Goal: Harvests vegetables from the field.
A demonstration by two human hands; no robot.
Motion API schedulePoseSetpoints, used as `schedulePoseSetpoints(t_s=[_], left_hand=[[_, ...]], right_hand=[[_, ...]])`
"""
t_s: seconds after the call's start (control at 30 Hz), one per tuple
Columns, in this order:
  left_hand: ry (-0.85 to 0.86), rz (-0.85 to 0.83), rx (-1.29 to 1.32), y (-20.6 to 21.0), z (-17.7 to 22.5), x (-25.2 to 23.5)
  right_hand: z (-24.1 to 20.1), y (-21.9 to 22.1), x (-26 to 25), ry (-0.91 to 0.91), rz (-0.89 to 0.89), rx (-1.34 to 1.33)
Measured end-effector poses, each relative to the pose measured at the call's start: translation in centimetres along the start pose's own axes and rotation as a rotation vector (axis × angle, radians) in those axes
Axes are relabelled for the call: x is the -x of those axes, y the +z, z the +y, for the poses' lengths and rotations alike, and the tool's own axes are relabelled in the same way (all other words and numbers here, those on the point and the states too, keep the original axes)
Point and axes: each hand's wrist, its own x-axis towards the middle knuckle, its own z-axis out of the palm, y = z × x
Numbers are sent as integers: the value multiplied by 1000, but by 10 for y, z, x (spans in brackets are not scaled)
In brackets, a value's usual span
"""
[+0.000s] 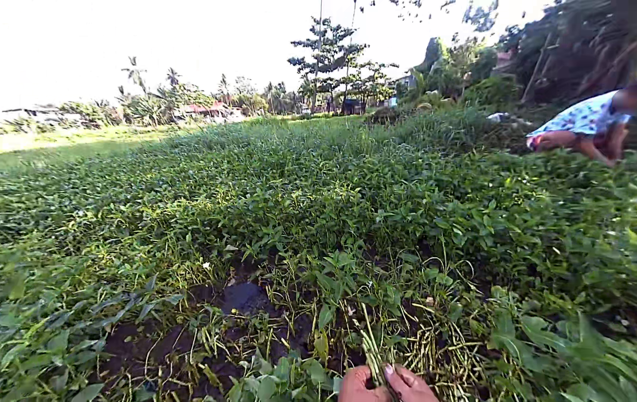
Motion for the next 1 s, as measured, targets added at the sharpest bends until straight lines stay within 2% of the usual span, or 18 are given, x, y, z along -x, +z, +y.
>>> schedulePoseSetpoints(t_s=[0.13,0.23,0.43,0.57,0.63,0.7,0.83,1.0], left_hand=[[5,-74,-73,-47,63,9],[13,-117,-178,-78,75,32],[3,-170,14,-108,44,59],[-24,-216,91,-121,39,64],[-25,-188,106,-132,43,61],[-36,-71,130,-145,48,55],[-60,30,218,-176,51,47],[-42,36,49,-187,43,47]], right_hand=[[-67,29,-17,8,-34,-9],[-94,64,-16,8,-10,4],[-76,124,-1,55,7,9],[-70,145,6,40,8,83],[-68,144,5,37,-93,169],[-64,144,3,17,-208,295],[-68,146,-1,59,-458,378],[-67,159,-9,-39,-504,654]])
